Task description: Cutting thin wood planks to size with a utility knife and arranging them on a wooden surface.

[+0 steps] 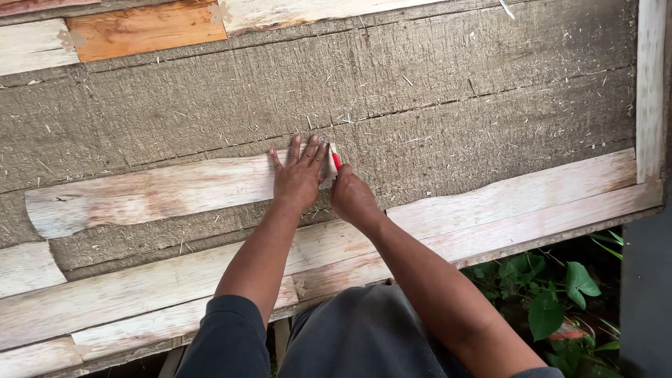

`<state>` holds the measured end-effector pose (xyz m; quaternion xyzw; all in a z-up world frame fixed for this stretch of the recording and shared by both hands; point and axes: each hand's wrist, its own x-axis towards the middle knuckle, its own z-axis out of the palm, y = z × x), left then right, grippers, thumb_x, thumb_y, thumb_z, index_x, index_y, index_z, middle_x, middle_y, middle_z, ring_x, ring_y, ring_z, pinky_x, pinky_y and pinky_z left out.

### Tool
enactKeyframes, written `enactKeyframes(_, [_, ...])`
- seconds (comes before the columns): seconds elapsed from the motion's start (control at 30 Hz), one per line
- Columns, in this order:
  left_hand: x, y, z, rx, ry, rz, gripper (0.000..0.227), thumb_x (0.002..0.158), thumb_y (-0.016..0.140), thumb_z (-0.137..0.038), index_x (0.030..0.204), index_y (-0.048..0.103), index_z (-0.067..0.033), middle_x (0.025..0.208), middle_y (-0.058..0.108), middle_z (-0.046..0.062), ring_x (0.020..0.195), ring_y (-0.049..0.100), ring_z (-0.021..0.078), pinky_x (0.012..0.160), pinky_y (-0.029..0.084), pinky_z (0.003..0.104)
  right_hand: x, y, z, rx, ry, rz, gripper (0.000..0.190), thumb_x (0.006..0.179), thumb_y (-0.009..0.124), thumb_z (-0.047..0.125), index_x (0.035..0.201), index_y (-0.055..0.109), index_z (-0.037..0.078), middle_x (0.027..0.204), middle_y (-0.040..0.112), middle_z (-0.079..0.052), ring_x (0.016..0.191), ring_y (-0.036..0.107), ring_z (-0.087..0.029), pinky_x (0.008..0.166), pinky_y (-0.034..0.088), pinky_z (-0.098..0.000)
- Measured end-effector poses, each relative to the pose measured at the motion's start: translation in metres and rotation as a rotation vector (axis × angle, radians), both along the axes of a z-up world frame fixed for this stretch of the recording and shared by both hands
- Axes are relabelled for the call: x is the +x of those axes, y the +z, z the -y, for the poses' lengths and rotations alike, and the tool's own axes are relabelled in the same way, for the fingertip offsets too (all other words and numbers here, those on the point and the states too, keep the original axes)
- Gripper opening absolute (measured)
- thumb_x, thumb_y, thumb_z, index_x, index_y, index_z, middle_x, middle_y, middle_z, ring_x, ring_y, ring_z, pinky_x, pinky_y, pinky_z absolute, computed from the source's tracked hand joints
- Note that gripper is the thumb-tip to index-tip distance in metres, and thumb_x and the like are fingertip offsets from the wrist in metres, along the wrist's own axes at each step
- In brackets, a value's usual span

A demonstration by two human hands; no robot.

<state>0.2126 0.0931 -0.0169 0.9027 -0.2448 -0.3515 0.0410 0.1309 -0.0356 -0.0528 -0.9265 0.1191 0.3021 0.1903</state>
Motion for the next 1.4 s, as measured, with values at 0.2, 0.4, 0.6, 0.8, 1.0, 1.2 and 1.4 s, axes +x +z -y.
enactKeyframes(0.2, [0.000,-0.002,0.000,0.003,0.015,-0.012,0.075,0.104,0.054,-0.038,0.167,0.013,-0.0301,0.175,0.000,-0.008,0.160,-0.003,0.0306,0.120,0.003,0.076,0.022,0.015,0.024,-0.071,0.355,-0.045,0.033,0.099,0.050,0.028,0.113,0.051,-0.002,0.090,0.068,-0.023,0.078,0.075,-0.046,0.067,0.063,-0.0517])
enactKeyframes(0.4, [-0.001,0.003,0.001,0.003,0.014,-0.009,0.078,0.103,0.055,-0.038,0.167,0.011,-0.0307,0.175,-0.002,-0.008,0.160,-0.006,0.0304,0.121,0.000,0.076,0.048,0.063,0.040,0.254,-0.083,-0.195,0.040,0.099,0.042,0.026,0.116,0.051,-0.009,0.061,0.068,-0.015,0.041,0.069,-0.025,0.037,0.057,-0.0356])
enactKeyframes(0.6, [0.001,0.015,0.003,0.048,0.002,-0.006,0.076,0.104,0.052,-0.039,0.167,0.009,-0.0315,0.175,-0.003,-0.007,0.160,-0.005,0.0305,0.120,0.003,0.076,0.003,0.065,0.007,0.198,-0.059,-0.035,0.034,0.106,0.034,0.024,0.122,0.042,-0.004,0.092,0.069,-0.032,0.087,0.073,-0.051,0.073,0.060,-0.0595])
enactKeyframes(0.8, [0.003,0.021,0.006,0.051,-0.015,-0.019,0.076,0.104,0.053,-0.038,0.167,0.011,-0.0299,0.175,0.001,-0.004,0.160,-0.003,0.0327,0.118,0.007,0.078,-0.005,0.024,-0.010,0.098,-0.149,-0.019,0.031,0.106,0.033,0.031,0.119,0.038,0.003,0.106,0.065,-0.029,0.097,0.069,-0.055,0.086,0.058,-0.0609])
enactKeyframes(1.0, [0.001,0.019,0.006,0.058,-0.024,-0.019,0.075,0.104,0.053,-0.038,0.167,0.013,-0.0287,0.175,0.001,-0.003,0.160,-0.002,0.0340,0.118,0.009,0.078,-0.012,-0.006,-0.009,0.001,-0.127,0.028,0.030,0.106,0.034,0.033,0.118,0.038,0.006,0.101,0.066,-0.022,0.092,0.072,-0.050,0.082,0.060,-0.0555])
enactKeyframes(1.2, [0.002,0.019,0.007,0.058,-0.016,-0.012,0.074,0.104,0.052,-0.038,0.167,0.014,-0.0295,0.175,0.002,-0.002,0.159,-0.001,0.0341,0.118,0.009,0.078,-0.011,-0.019,-0.010,-0.095,-0.082,0.058,0.027,0.105,0.037,0.032,0.116,0.038,0.008,0.096,0.067,-0.016,0.085,0.075,-0.044,0.075,0.063,-0.0496])
enactKeyframes(1.4, [0.003,0.022,0.008,0.066,-0.024,-0.021,0.075,0.104,0.053,-0.037,0.167,0.013,-0.0288,0.175,0.002,-0.001,0.160,-0.001,0.0352,0.117,0.009,0.079,-0.013,-0.015,-0.010,-0.059,-0.098,0.079,0.027,0.104,0.039,0.029,0.116,0.039,0.005,0.097,0.066,-0.019,0.085,0.073,-0.049,0.074,0.062,-0.0548])
